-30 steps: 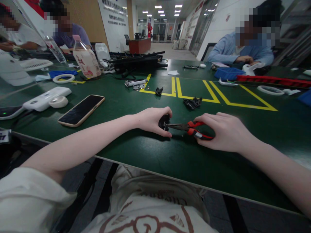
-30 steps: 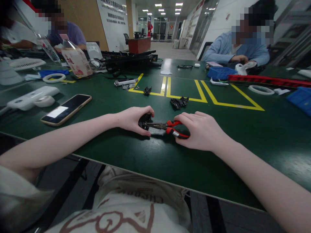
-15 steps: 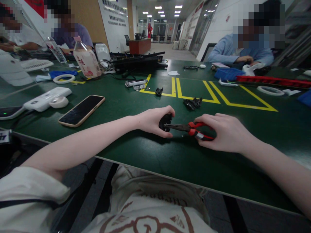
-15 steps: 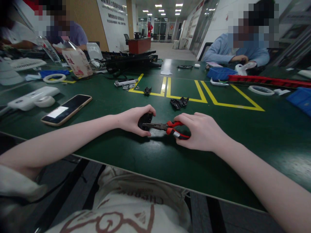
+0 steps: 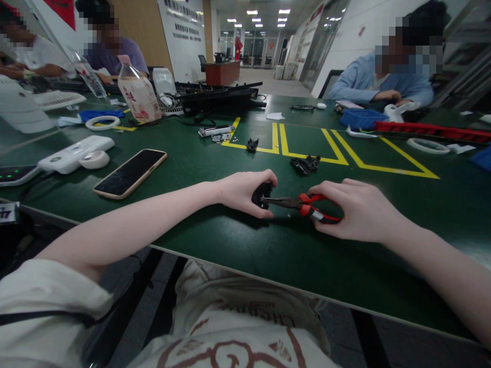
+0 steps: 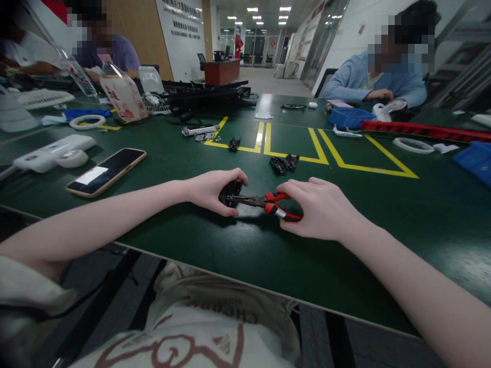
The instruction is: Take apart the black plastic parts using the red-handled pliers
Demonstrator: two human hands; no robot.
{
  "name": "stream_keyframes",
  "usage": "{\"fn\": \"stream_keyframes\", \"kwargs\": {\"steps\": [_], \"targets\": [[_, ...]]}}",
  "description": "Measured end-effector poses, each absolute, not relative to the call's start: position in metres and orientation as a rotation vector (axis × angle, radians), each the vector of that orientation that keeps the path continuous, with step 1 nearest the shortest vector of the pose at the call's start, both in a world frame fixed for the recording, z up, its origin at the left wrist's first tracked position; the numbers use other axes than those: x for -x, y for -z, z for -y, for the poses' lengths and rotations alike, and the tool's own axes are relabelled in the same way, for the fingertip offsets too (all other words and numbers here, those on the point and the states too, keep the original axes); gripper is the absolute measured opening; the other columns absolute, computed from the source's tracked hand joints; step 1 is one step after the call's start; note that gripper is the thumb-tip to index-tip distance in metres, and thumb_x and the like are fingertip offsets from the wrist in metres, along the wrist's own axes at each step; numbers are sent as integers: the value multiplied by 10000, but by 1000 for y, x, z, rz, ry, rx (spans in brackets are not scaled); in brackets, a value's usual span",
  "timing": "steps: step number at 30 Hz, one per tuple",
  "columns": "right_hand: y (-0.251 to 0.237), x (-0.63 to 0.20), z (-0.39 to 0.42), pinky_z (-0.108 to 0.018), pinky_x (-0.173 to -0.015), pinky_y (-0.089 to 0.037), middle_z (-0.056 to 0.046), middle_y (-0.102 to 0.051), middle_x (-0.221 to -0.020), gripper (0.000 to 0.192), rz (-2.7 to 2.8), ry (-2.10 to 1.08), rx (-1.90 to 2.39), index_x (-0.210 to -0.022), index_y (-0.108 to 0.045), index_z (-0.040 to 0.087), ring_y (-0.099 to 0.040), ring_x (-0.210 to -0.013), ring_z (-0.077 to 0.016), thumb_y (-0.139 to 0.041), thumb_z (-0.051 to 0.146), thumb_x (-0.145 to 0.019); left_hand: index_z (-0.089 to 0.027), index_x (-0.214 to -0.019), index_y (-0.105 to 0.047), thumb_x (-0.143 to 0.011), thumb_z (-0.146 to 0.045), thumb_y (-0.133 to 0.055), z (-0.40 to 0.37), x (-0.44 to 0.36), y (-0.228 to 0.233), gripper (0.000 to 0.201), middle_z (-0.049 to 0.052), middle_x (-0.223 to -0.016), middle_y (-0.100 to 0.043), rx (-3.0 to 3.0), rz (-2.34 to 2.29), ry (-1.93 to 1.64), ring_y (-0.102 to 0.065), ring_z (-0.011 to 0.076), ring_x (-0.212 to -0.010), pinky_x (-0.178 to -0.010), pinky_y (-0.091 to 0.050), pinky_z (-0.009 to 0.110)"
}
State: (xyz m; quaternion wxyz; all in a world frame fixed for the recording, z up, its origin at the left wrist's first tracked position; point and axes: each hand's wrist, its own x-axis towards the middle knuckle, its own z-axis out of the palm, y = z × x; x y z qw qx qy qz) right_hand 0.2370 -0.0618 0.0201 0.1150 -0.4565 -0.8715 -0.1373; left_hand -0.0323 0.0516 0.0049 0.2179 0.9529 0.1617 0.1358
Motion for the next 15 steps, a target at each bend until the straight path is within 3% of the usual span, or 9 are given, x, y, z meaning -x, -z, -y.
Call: {"fn": "stream_keyframes", "kwargs": {"steps": [15], "targets": [[-14, -233, 61, -355, -662, -441, -90, -735, -915, 382, 2564, 545, 1287, -1068, -616, 160, -672, -717, -228, -595, 404, -775, -189, -1190, -582, -727, -553, -723, -55, 31, -4, 605, 80, -1122, -696, -2690, -504, -290, -661, 250, -977, -804, -472, 325]]}}
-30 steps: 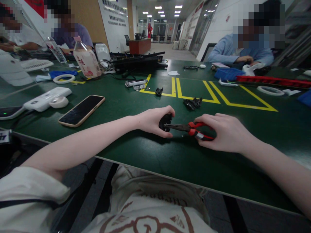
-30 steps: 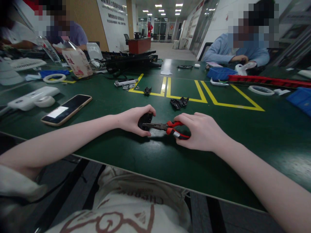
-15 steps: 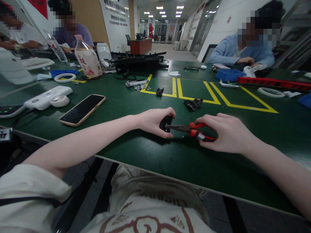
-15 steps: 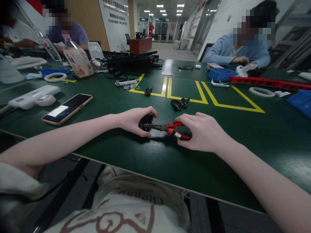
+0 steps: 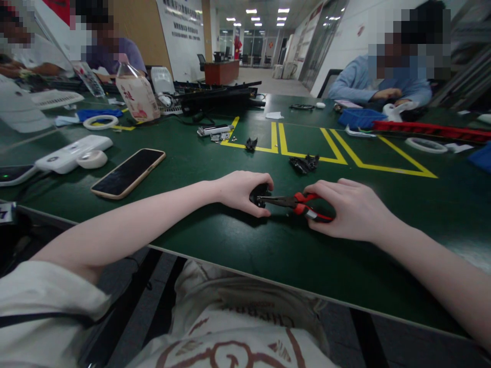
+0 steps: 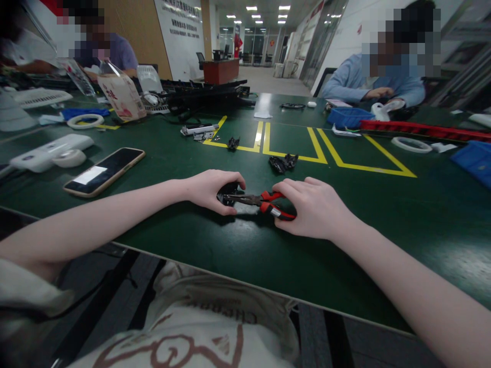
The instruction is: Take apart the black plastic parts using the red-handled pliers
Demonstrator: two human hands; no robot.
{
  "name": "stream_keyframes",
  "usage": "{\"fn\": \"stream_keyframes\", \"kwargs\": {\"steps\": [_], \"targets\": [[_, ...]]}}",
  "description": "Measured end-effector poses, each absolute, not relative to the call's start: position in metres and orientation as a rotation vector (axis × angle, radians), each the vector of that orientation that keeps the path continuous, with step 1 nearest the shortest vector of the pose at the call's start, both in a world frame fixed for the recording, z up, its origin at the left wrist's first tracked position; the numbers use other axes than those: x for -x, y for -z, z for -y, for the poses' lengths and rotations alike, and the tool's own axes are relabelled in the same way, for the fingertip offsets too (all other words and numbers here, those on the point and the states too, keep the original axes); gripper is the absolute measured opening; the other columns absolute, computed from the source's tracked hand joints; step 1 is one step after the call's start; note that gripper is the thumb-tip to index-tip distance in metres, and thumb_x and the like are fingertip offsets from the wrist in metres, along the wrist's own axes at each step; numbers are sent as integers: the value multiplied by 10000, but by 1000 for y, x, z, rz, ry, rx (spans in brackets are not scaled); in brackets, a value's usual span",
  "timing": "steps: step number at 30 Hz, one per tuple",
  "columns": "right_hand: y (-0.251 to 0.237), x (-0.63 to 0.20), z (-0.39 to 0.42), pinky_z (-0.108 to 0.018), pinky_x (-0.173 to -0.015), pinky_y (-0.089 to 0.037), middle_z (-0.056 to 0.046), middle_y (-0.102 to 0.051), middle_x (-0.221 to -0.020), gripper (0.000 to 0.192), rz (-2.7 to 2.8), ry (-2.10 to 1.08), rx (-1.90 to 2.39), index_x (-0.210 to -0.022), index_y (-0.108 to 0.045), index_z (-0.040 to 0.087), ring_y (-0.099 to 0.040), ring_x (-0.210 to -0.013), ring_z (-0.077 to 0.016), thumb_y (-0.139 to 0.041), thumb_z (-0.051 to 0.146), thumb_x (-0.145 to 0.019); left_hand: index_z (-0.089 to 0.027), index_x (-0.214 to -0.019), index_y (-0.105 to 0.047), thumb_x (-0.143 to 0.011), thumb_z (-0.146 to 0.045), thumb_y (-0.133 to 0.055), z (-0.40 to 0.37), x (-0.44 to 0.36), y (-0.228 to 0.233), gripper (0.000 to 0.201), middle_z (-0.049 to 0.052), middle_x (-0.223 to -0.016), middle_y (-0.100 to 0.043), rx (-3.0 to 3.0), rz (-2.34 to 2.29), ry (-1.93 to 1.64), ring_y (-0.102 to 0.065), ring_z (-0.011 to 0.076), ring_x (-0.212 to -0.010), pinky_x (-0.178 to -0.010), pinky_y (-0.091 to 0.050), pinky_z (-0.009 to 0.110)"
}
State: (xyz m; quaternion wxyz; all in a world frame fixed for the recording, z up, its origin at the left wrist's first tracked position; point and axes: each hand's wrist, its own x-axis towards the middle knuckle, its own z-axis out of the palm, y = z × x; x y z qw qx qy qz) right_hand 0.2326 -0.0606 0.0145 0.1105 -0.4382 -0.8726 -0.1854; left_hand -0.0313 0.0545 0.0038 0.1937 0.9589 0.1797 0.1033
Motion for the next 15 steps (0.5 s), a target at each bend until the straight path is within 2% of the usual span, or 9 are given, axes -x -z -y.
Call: {"fn": "stream_keyframes", "kwargs": {"steps": [9, 15], "targets": [[-13, -233, 59, -354, -674, -455, -98, -741, -943, 361, 2530, 579, 1252, -1065, -611, 162, -682, -737, -231, -605, 395, -790, -199, -1149, -603, -751, -614, -687, -57, 32, -4, 581, 59, -1076, -712, -2608, -507, -288, -661, 232, -915, -766, -456, 317], [-13, -234, 59, -367, -672, -456, -110, -743, -953, 369, 2536, 644, 1206, -1072, -610, 145, -693, -756, -251, -599, 387, -794, -196, -1143, -621, -745, -589, -712, -55, 32, -7, 568, 62, -1070, -720, -2597, -515, -278, -666, 228, -902, -753, -456, 315]]}}
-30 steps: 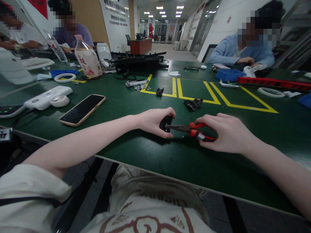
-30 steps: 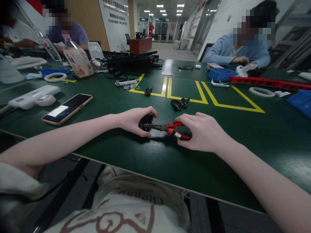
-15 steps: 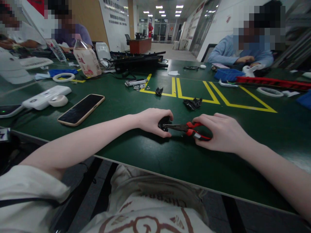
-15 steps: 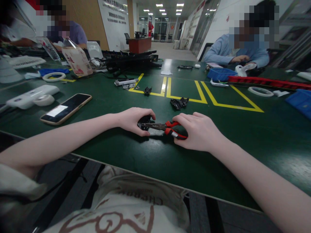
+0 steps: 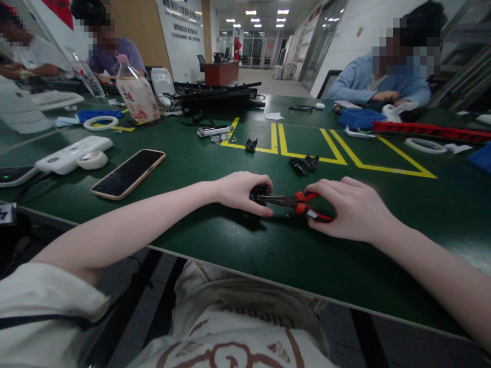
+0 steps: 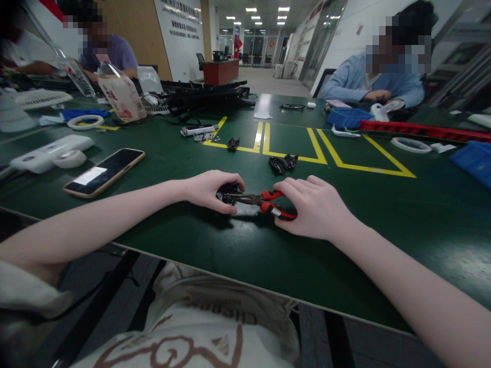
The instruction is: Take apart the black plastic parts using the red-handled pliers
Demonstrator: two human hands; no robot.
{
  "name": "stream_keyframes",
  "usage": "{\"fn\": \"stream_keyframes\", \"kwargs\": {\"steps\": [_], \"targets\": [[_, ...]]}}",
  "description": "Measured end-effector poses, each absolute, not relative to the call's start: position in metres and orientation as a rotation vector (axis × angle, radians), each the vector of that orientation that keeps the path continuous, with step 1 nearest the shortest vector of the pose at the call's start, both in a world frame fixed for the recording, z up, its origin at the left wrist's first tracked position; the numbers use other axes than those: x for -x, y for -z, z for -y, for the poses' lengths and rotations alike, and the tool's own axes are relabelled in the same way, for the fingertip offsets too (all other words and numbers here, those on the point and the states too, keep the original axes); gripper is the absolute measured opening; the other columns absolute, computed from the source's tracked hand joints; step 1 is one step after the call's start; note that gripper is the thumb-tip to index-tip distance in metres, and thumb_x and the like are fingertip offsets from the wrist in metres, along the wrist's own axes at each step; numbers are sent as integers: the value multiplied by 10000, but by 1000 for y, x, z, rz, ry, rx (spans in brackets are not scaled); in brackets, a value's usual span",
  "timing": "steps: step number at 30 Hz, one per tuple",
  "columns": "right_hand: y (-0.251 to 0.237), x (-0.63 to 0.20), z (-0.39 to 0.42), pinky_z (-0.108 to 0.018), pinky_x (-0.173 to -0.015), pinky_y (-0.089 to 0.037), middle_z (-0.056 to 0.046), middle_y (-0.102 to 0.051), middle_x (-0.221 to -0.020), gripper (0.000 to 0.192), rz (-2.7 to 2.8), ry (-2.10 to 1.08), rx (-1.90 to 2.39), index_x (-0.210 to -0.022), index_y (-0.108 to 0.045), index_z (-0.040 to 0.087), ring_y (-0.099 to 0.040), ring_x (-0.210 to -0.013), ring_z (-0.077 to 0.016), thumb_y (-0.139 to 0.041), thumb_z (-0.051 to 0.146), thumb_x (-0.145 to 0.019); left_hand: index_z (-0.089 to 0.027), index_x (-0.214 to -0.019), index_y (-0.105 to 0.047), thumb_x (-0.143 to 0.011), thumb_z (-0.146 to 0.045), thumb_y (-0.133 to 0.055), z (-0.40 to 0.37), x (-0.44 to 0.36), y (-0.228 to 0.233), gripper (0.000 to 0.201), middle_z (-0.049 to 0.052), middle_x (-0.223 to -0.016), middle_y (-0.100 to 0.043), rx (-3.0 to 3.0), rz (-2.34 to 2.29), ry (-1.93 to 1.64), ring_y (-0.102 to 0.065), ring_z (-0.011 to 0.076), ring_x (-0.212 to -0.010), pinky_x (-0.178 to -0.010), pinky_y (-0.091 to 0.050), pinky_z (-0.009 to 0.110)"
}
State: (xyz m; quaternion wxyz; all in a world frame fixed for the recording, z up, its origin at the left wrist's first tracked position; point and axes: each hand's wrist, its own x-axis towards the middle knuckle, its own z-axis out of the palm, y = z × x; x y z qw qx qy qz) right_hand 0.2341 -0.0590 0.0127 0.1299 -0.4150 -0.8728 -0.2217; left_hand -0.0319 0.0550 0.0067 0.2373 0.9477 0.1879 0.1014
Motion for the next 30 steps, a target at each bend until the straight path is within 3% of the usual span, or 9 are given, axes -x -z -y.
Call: {"fn": "stream_keyframes", "kwargs": {"steps": [10, 23, 30], "targets": [[-14, -228, 62, -389, -682, -445, -112, -744, -945, 341, 2510, 727, 1211, -1065, -610, 161, -685, -732, -255, -566, 398, -824, -173, -1137, -574, -734, -505, -745, -57, 35, -2, 550, 70, -1065, -666, -2583, -395, -485, -621, 208, -903, -760, -468, 311], [-18, -229, 64, -370, -634, -453, -79, -731, -861, 403, 2559, 317, 1410, -1058, -616, 192, -649, -676, -242, -615, 440, -741, -197, -1197, -535, -708, -510, -770, -50, 34, -5, 627, 73, -1167, -637, -2710, -467, -524, -634, 230, -989, -805, -503, 320], [-19, -231, 62, -384, -634, -461, -88, -738, -897, 390, 2544, 332, 1406, -1060, -603, 212, -657, -685, -255, -618, 441, -744, -198, -1248, -536, -728, -542, -758, -54, 34, -4, 663, 87, -1227, -643, -2721, -458, -464, -635, 248, -1057, -859, -496, 333]]}}
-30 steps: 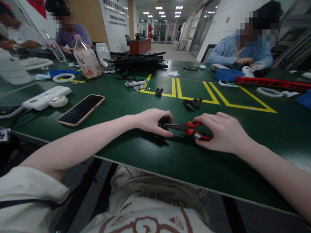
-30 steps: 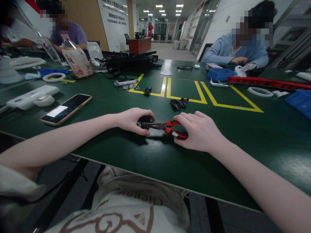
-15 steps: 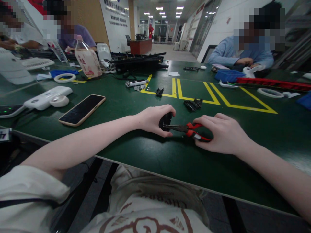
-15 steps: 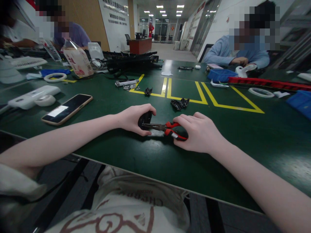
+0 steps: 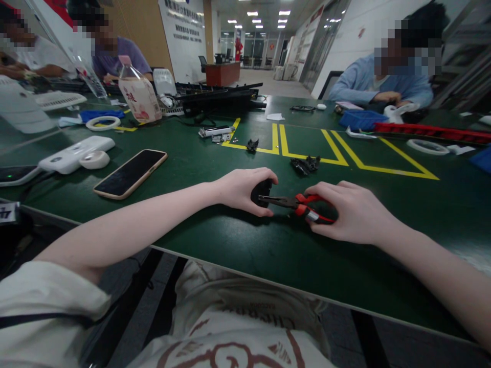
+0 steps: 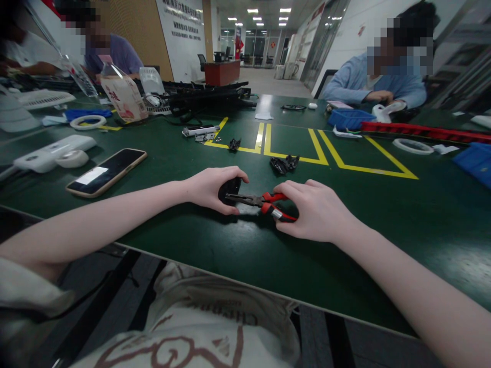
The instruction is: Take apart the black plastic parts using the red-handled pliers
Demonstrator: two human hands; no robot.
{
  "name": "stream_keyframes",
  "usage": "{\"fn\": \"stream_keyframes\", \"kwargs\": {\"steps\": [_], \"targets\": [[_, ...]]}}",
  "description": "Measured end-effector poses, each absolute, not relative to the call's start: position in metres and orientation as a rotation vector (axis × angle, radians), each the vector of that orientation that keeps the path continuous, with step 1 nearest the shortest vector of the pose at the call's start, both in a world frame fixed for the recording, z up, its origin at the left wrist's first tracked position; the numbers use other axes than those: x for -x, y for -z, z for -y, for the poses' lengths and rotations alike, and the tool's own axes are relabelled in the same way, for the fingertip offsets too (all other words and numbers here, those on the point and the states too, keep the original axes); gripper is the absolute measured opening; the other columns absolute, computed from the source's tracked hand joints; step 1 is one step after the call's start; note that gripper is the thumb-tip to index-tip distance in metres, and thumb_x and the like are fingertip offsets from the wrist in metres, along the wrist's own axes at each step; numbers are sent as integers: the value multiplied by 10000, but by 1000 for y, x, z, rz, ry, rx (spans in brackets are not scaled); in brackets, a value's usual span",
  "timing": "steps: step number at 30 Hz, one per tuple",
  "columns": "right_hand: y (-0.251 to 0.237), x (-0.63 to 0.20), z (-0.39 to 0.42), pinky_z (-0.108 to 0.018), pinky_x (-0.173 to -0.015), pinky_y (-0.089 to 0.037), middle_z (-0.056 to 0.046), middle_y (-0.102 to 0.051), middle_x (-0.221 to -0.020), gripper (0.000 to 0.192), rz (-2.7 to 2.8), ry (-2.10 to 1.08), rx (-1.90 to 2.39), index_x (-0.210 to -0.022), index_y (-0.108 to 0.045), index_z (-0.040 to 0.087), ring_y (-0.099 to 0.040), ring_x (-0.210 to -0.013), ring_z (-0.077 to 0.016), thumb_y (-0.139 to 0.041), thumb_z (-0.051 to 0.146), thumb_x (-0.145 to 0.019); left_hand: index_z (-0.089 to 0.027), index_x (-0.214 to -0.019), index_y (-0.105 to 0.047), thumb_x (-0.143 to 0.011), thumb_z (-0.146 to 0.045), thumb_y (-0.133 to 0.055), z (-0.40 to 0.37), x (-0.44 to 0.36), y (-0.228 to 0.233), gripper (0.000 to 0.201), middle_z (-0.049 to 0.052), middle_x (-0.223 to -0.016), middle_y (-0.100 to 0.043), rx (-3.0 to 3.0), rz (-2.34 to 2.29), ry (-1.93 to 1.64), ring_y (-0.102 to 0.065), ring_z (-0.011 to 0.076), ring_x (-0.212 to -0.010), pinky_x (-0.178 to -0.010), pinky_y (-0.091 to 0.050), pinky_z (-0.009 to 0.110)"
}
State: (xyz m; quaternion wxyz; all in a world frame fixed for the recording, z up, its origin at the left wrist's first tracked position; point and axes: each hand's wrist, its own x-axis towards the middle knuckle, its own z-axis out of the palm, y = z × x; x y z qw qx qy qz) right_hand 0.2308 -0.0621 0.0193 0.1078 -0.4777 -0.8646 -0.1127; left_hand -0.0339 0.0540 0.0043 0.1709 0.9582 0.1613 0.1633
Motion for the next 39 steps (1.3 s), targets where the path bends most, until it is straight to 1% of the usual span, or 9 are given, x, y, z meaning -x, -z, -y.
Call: {"fn": "stream_keyframes", "kwargs": {"steps": [6, 12, 27, 31, 34, 39], "targets": [[-19, -232, 61, -388, -644, -462, -93, -746, -932, 372, 2522, 383, 1356, -1060, -609, 217, -668, -722, -264, -626, 420, -748, -207, -1223, -565, -749, -574, -730, -56, 33, -4, 621, 90, -1205, -678, -2695, -479, -359, -654, 261, -1048, -831, -483, 331], [-18, -232, 61, -382, -648, -457, -79, -744, -920, 358, 2511, 377, 1351, -1057, -609, 229, -673, -726, -256, -627, 418, -753, -200, -1200, -583, -744, -595, -728, -56, 32, -4, 620, 80, -1128, -695, -2724, -478, -343, -660, 250, -980, -813, -466, 320], [-19, -229, 64, -398, -639, -456, -64, -746, -895, 324, 2498, 376, 1352, -1050, -612, 256, -669, -709, -260, -626, 385, -753, -186, -1196, -586, -759, -611, -706, -57, 33, -6, 621, 93, -1140, -687, -2671, -477, -311, -648, 253, -986, -799, -460, 328], [-19, -229, 64, -421, -672, -467, -87, -748, -928, 322, 2494, 454, 1322, -1058, -628, 241, -683, -735, -281, -606, 384, -771, -186, -1193, -593, -760, -586, -711, -56, 33, -8, 602, 88, -1121, -694, -2635, -495, -292, -649, 244, -956, -788, -460, 327], [-18, -230, 63, -431, -702, -477, -89, -747, -935, 313, 2511, 518, 1295, -1065, -621, 233, -690, -731, -276, -584, 393, -800, -183, -1186, -598, -760, -575, -713, -56, 33, -8, 590, 90, -1119, -697, -2627, -493, -296, -653, 245, -956, -787, -460, 328], [-18, -230, 63, -436, -710, -480, -102, -748, -939, 311, 2518, 563, 1274, -1066, -624, 217, -700, -748, -287, -577, 385, -808, -176, -1168, -606, -770, -570, -707, -57, 33, -8, 569, 92, -1117, -698, -2627, -466, -303, -657, 240, -944, -768, -457, 322]]}}
